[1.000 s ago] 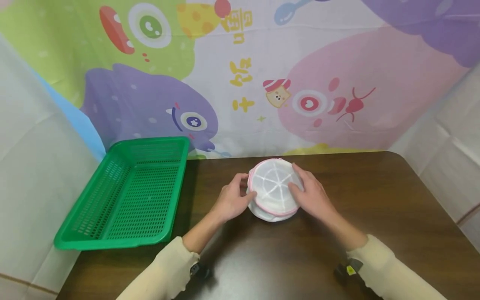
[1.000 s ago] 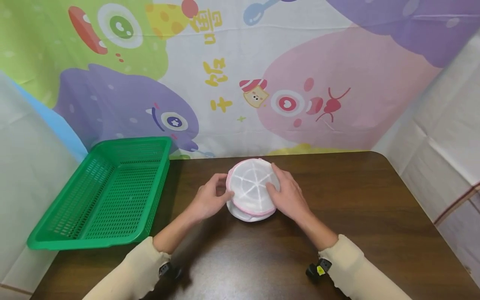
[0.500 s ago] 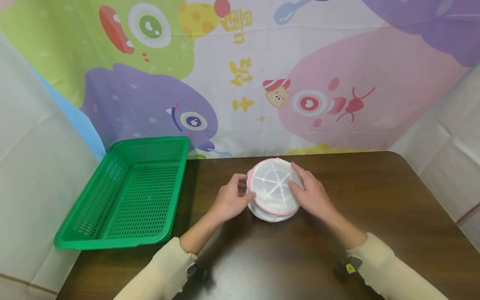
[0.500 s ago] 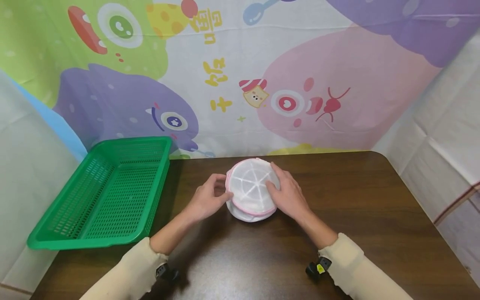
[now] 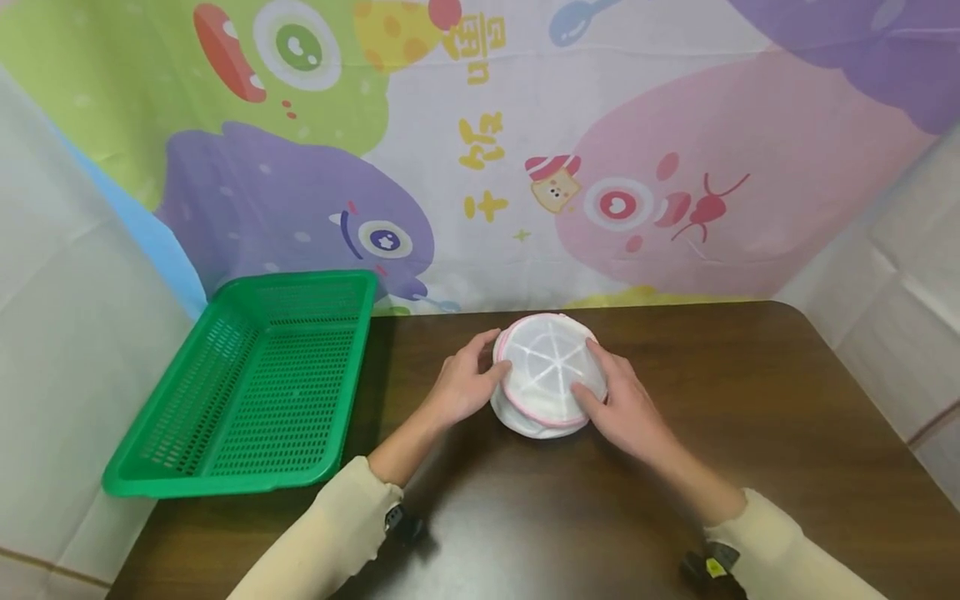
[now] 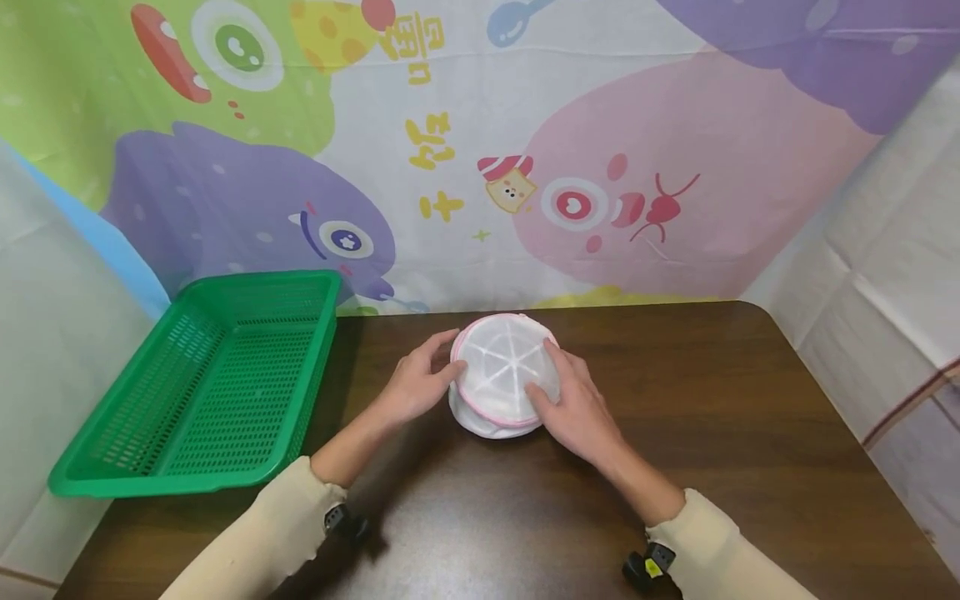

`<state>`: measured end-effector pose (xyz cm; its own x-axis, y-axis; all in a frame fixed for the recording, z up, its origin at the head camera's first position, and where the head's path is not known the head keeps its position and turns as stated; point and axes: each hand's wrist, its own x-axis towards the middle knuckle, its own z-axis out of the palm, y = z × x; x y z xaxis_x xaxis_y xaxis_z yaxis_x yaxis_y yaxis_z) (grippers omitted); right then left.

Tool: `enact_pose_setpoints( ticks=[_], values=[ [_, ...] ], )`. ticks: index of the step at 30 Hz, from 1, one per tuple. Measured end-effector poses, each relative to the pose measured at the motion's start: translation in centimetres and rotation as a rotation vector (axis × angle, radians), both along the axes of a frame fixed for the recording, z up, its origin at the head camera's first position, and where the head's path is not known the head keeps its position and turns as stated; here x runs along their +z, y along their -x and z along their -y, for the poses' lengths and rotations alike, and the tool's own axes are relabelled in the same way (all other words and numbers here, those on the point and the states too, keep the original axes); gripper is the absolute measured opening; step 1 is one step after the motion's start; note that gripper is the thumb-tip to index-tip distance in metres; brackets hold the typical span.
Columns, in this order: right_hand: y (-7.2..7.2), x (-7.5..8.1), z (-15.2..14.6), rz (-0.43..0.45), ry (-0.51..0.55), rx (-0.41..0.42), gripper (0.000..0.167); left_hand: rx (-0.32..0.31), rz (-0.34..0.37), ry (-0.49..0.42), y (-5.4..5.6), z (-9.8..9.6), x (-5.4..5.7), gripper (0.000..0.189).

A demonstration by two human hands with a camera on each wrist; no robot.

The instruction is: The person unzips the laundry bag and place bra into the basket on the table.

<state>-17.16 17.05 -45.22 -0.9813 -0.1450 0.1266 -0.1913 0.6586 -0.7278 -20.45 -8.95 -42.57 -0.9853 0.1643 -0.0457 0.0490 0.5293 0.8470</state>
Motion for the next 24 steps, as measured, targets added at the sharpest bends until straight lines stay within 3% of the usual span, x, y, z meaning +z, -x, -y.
enact_pose_setpoints(
  ticks=[2, 5, 9, 11, 18, 24],
  values=[
    [0.4, -0.9, -0.1, -0.034, 0.013, 0.007, 0.074, 0.004, -0.002, -0.001, 0.1, 0.1, -0.1, 0.059],
    [1.7, -3.4, -0.7, -0.106, 0.022, -0.003, 0.073, 0.005, -0.002, 0.017, 0.0, 0.1, -0.2, 0.058],
    [2.7, -4.7, -1.0, -0.123, 0.039, 0.007, 0.072, 0.001, 0.002, 0.04, -0.2, 0.2, -0.4, 0.057],
    [2.9, -4.3, -0.9, -0.115, 0.046, 0.015, 0.07, 0.004, 0.007, 0.043, -0.4, 0.3, -0.5, 0.055],
    [1.8, -0.4, 0.3, -0.003, 0.045, 0.023, 0.067, 0.0, 0.033, 0.043, -1.1, 0.5, -0.4, 0.053],
    [1.9, 0.7, 0.8, 0.05, 0.018, 0.018, 0.064, -0.004, 0.048, 0.036, -1.6, 0.9, -0.4, 0.052]
  ],
)
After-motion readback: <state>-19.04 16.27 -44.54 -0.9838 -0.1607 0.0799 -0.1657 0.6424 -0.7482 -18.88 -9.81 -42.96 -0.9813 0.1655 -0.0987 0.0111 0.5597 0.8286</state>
